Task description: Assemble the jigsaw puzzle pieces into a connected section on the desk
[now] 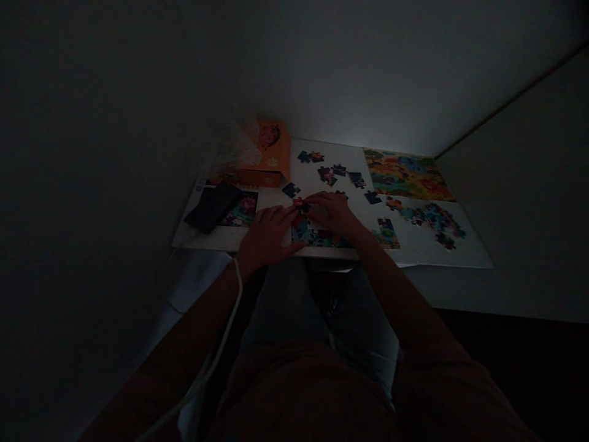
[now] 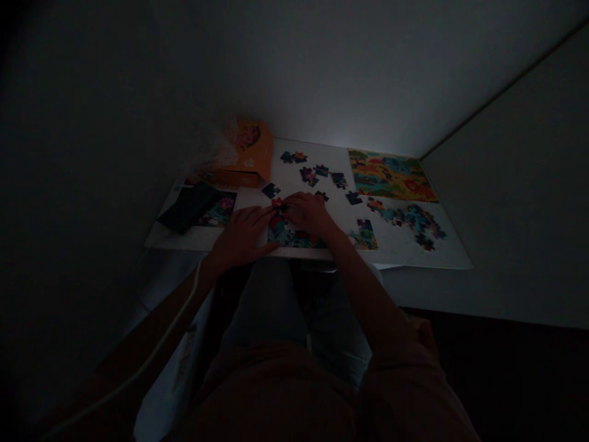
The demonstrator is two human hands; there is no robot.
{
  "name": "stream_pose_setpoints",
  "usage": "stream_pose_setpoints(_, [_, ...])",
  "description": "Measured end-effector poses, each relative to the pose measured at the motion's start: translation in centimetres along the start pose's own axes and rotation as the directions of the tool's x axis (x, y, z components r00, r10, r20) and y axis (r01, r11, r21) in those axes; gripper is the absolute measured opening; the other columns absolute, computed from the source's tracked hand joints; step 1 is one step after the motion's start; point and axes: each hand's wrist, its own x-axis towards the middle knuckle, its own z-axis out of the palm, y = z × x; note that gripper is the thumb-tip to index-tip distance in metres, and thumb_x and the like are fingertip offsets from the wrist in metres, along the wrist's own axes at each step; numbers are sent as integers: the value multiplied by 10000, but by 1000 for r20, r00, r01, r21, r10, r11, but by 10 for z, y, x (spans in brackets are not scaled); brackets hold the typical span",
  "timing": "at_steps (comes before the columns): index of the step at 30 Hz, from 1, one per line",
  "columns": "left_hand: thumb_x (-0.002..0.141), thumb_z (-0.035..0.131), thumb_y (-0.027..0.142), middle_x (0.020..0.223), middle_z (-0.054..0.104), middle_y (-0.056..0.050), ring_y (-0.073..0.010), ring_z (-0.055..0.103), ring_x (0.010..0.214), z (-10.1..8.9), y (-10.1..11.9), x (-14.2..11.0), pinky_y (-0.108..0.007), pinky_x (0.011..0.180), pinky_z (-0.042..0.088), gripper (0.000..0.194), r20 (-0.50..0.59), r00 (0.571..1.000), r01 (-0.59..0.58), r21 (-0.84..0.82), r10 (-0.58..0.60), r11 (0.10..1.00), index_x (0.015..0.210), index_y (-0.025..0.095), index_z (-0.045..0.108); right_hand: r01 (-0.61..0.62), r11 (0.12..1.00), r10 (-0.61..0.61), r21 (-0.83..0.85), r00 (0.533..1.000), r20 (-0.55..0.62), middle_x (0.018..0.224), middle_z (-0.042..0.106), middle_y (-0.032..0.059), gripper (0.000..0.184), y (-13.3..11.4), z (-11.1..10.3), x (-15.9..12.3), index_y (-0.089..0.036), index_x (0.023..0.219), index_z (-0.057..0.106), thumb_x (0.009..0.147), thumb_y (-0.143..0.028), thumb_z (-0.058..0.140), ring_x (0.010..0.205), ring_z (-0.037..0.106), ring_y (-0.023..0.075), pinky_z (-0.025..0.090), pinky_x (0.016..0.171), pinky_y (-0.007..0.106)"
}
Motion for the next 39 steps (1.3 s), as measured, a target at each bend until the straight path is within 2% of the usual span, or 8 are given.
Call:
stream_pose_setpoints(6, [1064,732,691,1886,603,-144,-443,542,1722,0,0,0,-672,1450,396,862,-2,1000,-1,5,1,1000,1803,285,554,3,1000,-3,-5,999,53,1804,690,44,513,-6,9,-30,-413,1680,768,1196,-501,620,1641,630,393,413,1385,664])
stream_pose_setpoints(13, [1085,682,720,1833,646,-194,-442,572,1664,-3,4,1,-655,1420,414,867,18,1000,17,52,-18,998,1777,210,567,27,999,-24,-39,997,74,1853,639,48,569,-17,11,-33,-377,1735,726,1194,-530,636,1644,610,419,443,1363,662])
stream_pose_setpoints(18, [1111,609,752,1868,607,-170,-424,544,1688,-7,7,1,-645,1443,401,862,63,998,22,119,-29,993,1781,214,544,42,997,-42,-70,999,9,1754,733,92,498,-21,12,-16,-326,1642,796,1239,-512,571,1591,640,423,441,1346,688])
stream_pose_setpoints(23, [1098,610,774,1863,607,-157,-410,531,1699,-6,5,1,-619,1449,402,873,83,996,30,167,-45,985,1788,246,526,21,994,-19,-104,1000,21,1844,645,117,602,-21,21,23,-248,1738,705,1274,-553,472,1677,565,414,451,1359,668])
stream_pose_setpoints(27, [1101,587,794,1875,598,-150,-400,523,1711,-4,2,0,-621,1453,397,884,73,996,31,153,-42,988,1806,268,509,-44,986,52,-163,998,44,1891,590,111,657,-9,24,53,-252,1784,667,1261,-602,477,1726,510,456,407,1400,725])
stream_pose_setpoints(33, [1081,621,825,1904,571,-137,-411,521,1717,-5,2,0,-620,1469,385,937,72,997,26,121,-35,992,1809,245,514,-170,967,172,-188,985,-9,1926,541,114,670,19,15,79,-256,1818,622,1217,-537,527,1753,473,498,354,1407,793])
stream_pose_setpoints(36, [1082,627,816,1900,574,-139,-416,529,1710,-5,2,0,-628,1466,389,936,68,997,34,120,-42,992,1812,241,512,-199,965,183,-171,978,-104,1865,610,170,696,38,4,72,-246,1803,625,1163,-521,628,1714,518,509,369,1375,790])
stream_pose_setpoints(39, [1076,647,808,1881,592,-144,-410,539,1706,-5,2,1,-629,1466,393,928,68,996,42,116,-50,992,1809,254,519,-264,954,227,-141,945,-235,1759,678,238,631,63,-11,46,-227,1642,754,1118,-577,723,1554,669,504,444,1298,765])
